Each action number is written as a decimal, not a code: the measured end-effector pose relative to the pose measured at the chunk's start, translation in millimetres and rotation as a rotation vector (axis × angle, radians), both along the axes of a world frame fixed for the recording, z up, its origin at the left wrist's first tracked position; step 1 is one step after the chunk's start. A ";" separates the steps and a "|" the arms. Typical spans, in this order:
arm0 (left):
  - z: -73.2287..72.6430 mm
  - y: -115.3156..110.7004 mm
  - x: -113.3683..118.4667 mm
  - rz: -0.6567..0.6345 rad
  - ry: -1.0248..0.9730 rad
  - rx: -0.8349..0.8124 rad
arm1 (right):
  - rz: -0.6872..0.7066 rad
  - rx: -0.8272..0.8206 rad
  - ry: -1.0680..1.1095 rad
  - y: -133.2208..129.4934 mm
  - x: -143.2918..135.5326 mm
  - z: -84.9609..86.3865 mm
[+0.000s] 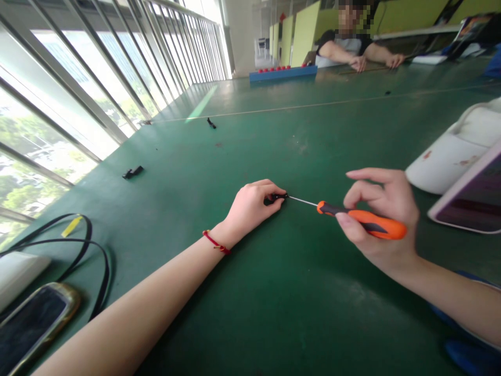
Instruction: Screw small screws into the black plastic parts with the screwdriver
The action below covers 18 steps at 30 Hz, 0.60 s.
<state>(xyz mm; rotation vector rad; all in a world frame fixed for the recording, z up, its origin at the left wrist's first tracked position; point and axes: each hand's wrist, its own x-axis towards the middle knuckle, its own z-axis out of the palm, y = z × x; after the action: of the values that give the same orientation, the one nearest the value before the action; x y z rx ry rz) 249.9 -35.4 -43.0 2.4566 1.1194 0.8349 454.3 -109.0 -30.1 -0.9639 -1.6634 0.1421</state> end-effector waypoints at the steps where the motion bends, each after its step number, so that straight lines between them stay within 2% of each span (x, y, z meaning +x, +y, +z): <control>1: 0.0 0.0 0.0 0.000 -0.001 -0.001 | -0.026 -0.032 -0.028 -1.1 -0.2 0.4; 3: 0.0 0.0 0.0 -0.001 -0.003 -0.002 | -0.033 -0.060 -0.033 -2.7 -0.8 0.4; 8: -0.8 0.4 0.0 0.001 -0.013 0.003 | 0.061 0.050 0.087 0.5 -0.1 -1.7; 14: -0.7 0.2 0.1 0.001 -0.006 0.005 | 0.019 -0.038 -0.064 -3.8 0.1 -1.0; 18: -0.5 0.0 0.1 0.001 -0.012 0.004 | 0.093 0.081 0.088 -0.8 -1.0 -1.1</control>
<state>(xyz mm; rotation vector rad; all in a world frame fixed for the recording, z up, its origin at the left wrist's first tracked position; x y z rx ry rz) 249.9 -35.5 -43.5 2.4508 1.1154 0.8517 453.3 -109.8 -31.2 -0.8091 -1.6213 0.1757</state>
